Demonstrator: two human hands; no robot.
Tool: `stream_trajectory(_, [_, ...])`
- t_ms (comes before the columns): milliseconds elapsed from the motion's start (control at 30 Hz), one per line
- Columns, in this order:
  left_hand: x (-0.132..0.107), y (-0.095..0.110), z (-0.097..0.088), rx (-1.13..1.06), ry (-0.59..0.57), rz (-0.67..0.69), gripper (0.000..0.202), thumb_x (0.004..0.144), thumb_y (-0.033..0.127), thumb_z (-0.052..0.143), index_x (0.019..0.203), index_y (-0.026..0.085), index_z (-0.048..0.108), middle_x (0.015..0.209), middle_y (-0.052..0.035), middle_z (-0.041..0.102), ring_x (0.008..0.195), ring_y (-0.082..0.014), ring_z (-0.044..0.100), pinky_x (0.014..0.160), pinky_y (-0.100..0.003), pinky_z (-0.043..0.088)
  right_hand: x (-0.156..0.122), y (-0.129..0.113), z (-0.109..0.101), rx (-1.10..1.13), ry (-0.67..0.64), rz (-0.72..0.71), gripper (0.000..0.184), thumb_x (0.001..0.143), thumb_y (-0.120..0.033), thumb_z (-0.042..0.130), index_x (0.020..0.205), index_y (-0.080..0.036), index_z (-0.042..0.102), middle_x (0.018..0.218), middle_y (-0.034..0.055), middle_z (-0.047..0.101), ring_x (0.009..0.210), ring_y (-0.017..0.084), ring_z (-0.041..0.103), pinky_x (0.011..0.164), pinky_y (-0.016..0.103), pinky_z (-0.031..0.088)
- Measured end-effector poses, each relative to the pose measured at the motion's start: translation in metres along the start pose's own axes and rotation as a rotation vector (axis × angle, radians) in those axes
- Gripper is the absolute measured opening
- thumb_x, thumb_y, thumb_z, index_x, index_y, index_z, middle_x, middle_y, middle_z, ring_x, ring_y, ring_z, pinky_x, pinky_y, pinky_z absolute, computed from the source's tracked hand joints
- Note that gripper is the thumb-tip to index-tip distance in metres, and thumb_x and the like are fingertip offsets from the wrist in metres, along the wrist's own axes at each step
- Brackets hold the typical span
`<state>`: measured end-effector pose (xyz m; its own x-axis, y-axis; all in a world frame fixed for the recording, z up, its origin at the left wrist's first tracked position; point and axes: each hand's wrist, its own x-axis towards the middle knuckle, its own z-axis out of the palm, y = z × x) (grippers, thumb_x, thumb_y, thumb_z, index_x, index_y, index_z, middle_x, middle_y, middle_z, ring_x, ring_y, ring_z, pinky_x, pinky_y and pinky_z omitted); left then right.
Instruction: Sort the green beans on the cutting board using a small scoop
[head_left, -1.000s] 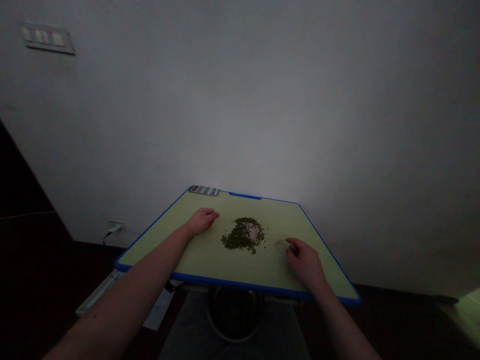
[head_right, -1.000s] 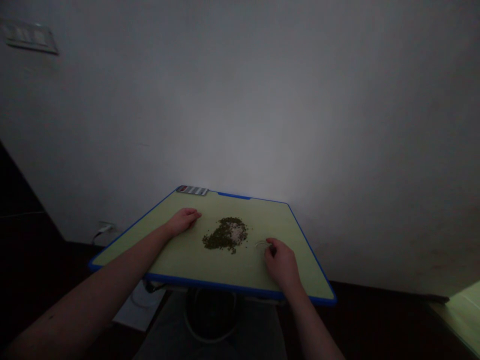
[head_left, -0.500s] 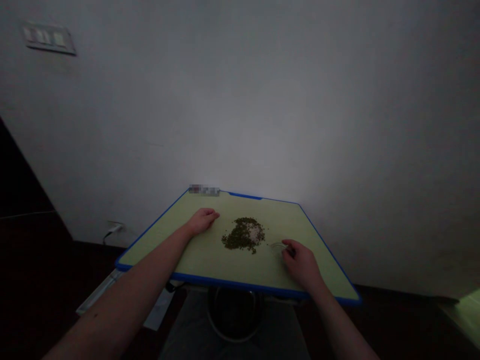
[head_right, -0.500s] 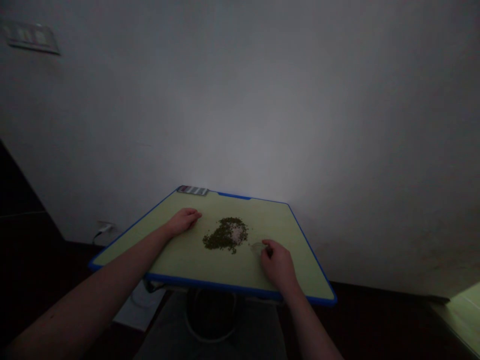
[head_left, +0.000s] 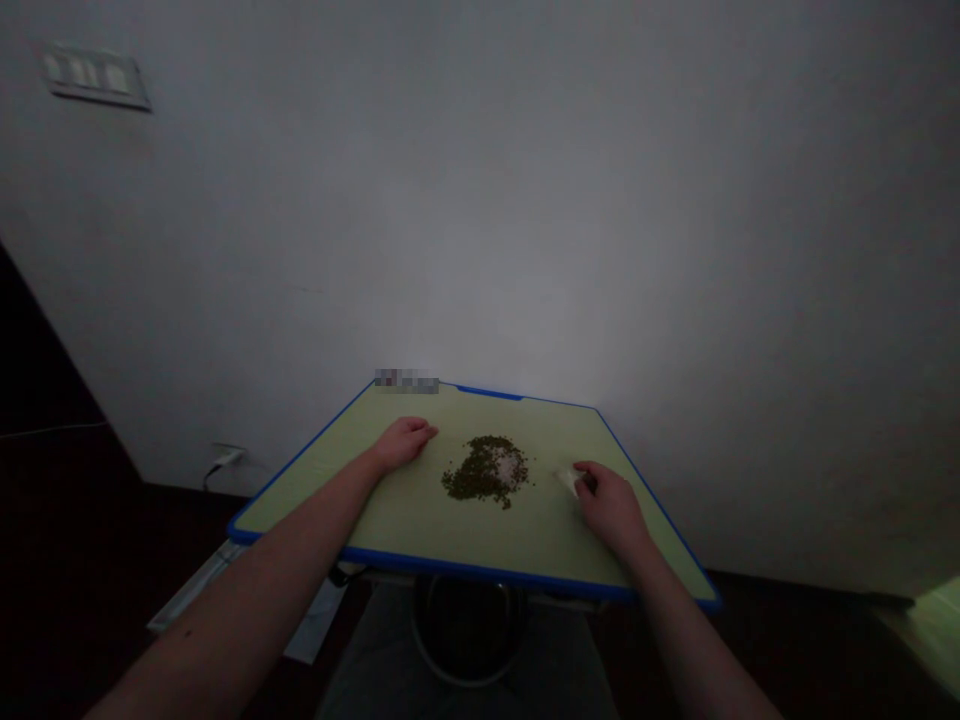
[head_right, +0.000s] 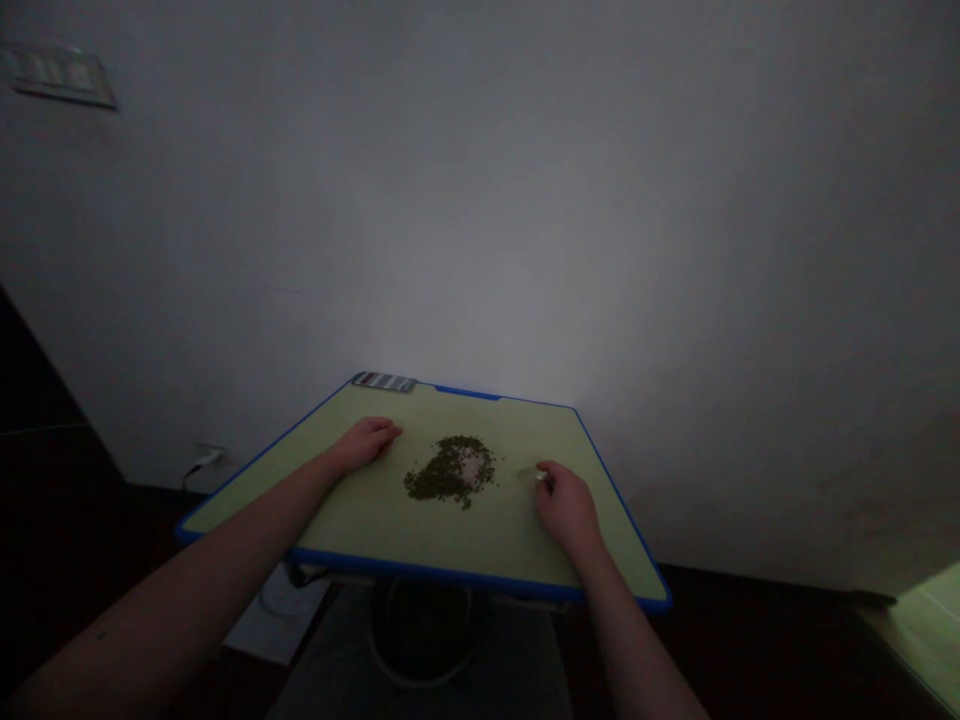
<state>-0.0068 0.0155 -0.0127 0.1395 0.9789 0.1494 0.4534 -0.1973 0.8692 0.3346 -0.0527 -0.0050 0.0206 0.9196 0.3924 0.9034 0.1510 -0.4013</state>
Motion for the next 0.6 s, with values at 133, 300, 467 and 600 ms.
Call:
stream_trajectory(133, [0.0, 0.0, 0.0, 0.009, 0.006, 0.004, 0.038, 0.067, 0.051, 0.044, 0.049, 0.017, 0.043, 0.039, 0.0045, 0.039, 0.038, -0.0084, 0.034, 0.042, -0.023, 0.026, 0.006, -0.012, 0.009, 0.055, -0.038, -0.053, 0.03, 0.073, -0.023, 0.043, 0.098, -0.018, 0.057, 0.076, 0.0034, 0.062, 0.069, 0.014, 0.056, 0.066, 0.024, 0.039])
stream_trajectory(300, [-0.002, 0.004, 0.0, 0.02, -0.001, -0.009, 0.038, 0.068, 0.05, 0.044, 0.05, 0.017, 0.042, 0.039, 0.0052, 0.037, 0.038, -0.0082, 0.033, 0.042, -0.023, 0.025, 0.008, -0.017, 0.017, 0.101, -0.09, -0.057, 0.028, 0.071, -0.019, 0.045, 0.095, -0.018, 0.059, 0.07, 0.0017, 0.061, 0.065, 0.013, 0.054, 0.064, 0.023, 0.038])
stream_trajectory(467, [-0.002, 0.006, 0.0, 0.025, -0.001, -0.001, 0.037, 0.068, 0.049, 0.044, 0.049, 0.017, 0.042, 0.039, 0.0051, 0.037, 0.038, -0.0082, 0.033, 0.041, -0.023, 0.025, 0.004, -0.02, 0.019, 0.146, -0.129, -0.096, 0.028, 0.07, -0.019, 0.045, 0.094, -0.018, 0.059, 0.067, 0.0006, 0.059, 0.063, 0.013, 0.053, 0.062, 0.023, 0.037])
stream_trajectory(600, [0.0, 0.002, 0.001, 0.015, -0.006, -0.013, 0.037, 0.068, 0.049, 0.044, 0.05, 0.017, 0.043, 0.039, 0.0049, 0.037, 0.038, -0.0082, 0.033, 0.041, -0.023, 0.025, 0.001, -0.026, 0.017, 0.183, -0.168, -0.122, 0.028, 0.071, -0.02, 0.044, 0.095, -0.017, 0.058, 0.067, 0.0006, 0.058, 0.062, 0.013, 0.052, 0.062, 0.024, 0.037])
